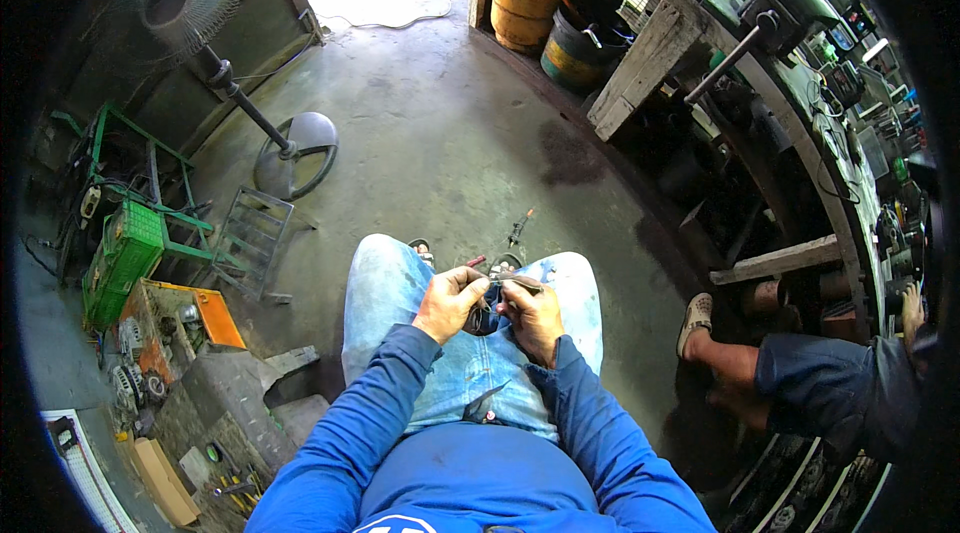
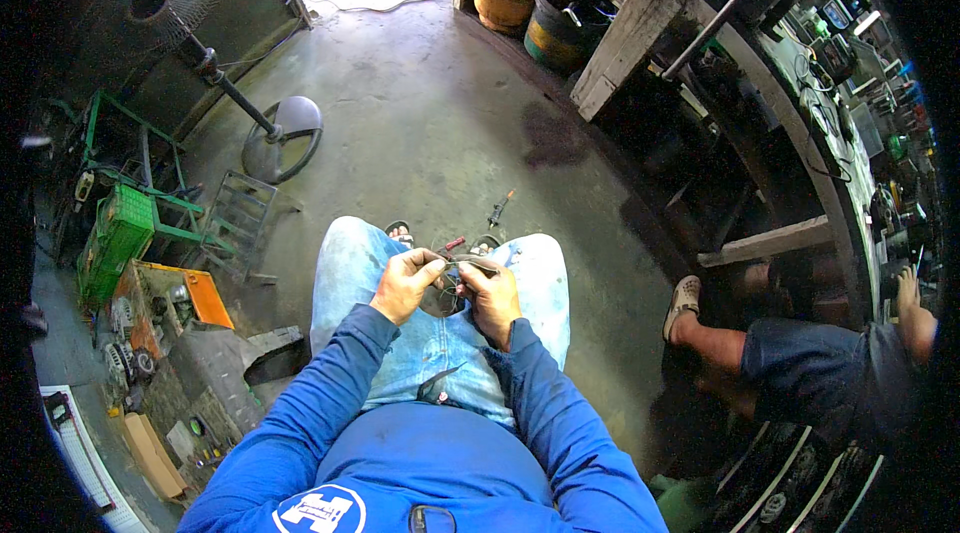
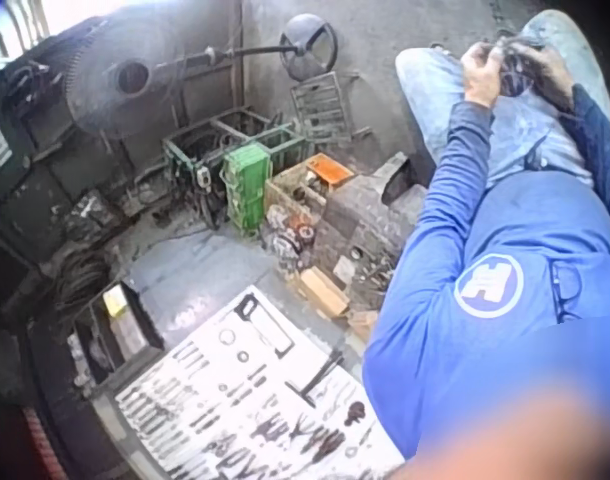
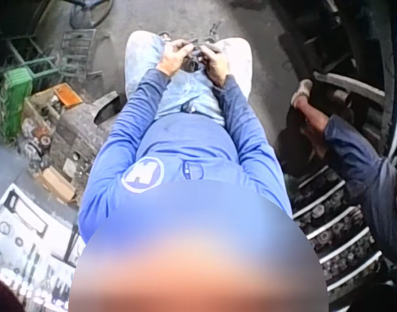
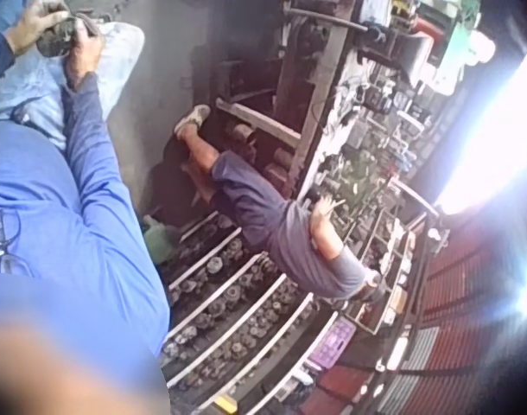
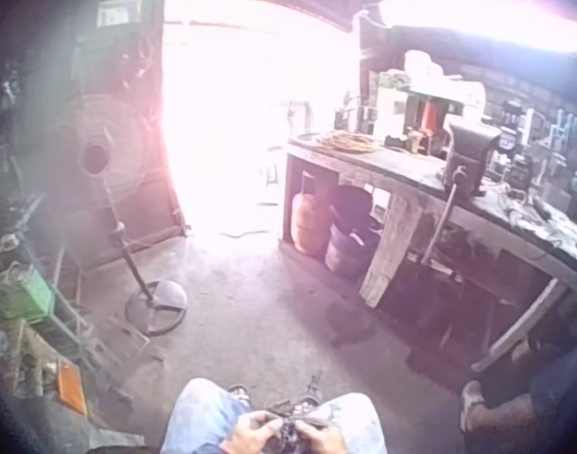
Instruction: The person strips insulation from a wire, twists the exposed strands, and uses a knife to trim and clean the ends. They handle the wire repeatedly while seated, performing small adjustments to the connection.
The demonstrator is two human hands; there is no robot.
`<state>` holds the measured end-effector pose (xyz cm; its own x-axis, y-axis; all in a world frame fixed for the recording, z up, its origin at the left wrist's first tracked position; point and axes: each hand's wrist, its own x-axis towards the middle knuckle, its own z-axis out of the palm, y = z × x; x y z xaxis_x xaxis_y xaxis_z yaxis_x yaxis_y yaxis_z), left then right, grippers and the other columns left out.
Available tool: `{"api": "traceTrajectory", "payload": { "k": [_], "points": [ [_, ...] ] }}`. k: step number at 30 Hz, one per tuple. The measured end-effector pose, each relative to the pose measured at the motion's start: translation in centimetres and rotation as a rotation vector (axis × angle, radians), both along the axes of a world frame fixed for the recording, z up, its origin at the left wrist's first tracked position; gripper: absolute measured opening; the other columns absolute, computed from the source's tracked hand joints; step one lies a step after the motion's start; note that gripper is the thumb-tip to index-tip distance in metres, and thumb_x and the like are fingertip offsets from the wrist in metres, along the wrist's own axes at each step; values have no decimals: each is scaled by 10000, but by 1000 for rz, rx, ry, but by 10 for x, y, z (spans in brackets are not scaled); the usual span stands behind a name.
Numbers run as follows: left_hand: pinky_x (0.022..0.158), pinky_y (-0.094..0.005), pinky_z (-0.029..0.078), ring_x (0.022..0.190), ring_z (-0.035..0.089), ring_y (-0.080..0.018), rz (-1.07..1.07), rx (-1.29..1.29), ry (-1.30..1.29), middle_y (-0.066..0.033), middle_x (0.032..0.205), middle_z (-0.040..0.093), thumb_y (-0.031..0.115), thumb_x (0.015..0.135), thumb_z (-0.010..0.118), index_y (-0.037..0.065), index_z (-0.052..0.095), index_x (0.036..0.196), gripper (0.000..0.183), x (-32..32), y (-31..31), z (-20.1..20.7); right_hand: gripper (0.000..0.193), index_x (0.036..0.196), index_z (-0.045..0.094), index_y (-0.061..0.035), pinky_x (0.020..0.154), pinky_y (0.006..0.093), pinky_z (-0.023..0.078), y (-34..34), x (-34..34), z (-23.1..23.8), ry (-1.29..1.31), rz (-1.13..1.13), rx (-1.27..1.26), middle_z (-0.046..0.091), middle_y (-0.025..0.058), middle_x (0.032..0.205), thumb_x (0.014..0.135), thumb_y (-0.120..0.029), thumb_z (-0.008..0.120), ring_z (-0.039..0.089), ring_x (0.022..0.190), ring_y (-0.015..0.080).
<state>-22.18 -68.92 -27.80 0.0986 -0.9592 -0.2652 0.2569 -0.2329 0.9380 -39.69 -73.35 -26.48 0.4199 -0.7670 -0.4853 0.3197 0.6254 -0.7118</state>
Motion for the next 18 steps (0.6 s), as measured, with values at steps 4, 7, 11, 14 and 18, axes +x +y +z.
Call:
{"api": "traceTrajectory", "payload": {
  "k": [4, 7, 11, 14, 18],
  "points": [
    [663, -249, 497, 712, 601, -87, -36, -14, -58, -37, 819, 674, 145, 973, 660, -25, 670, 1009, 174, -5, 0, 2, 228, 1120, 678, 30, 664, 215, 493, 4, 3, 6, 112, 45, -160, 685, 31, 923, 933, -102, 690, 603, 723, 88],
    [703, -253, 514, 755, 624, -100, 3, -5, 13, -44, 885, 688, 127, 979, 643, -19, 662, 1070, 173, -6, 0, 3, 246, 1129, 677, 24, 667, 222, 489, 6, 4, 8, 203, 73, -193, 685, 32, 913, 924, -106, 710, 605, 724, 92],
    [746, -272, 541, 787, 651, -124, -92, 22, 149, -67, 951, 702, 99, 976, 635, -20, 628, 1162, 221, -1, -2, 4, 260, 1143, 666, 18, 667, 235, 491, 5, 5, 5, 180, 60, -164, 685, 38, 907, 923, -111, 713, 602, 718, 98],
    [775, -296, 560, 807, 670, -151, -49, 33, 231, -77, 965, 700, 80, 970, 629, -7, 617, 1156, 206, -1, -1, 2, 259, 1150, 657, 16, 678, 236, 492, 4, 7, 1, 123, 36, -142, 684, 38, 905, 933, -118, 702, 601, 727, 100],
    [729, -318, 566, 808, 675, -172, 130, 122, 459, -85, 922, 696, 73, 963, 628, 20, 621, 1071, 120, 3, -1, -4, 238, 1132, 668, 20, 738, 248, 508, 3, 6, -1, -70, -4, -92, 689, 37, 912, 945, -126, 687, 623, 801, 109]
  ]
}}
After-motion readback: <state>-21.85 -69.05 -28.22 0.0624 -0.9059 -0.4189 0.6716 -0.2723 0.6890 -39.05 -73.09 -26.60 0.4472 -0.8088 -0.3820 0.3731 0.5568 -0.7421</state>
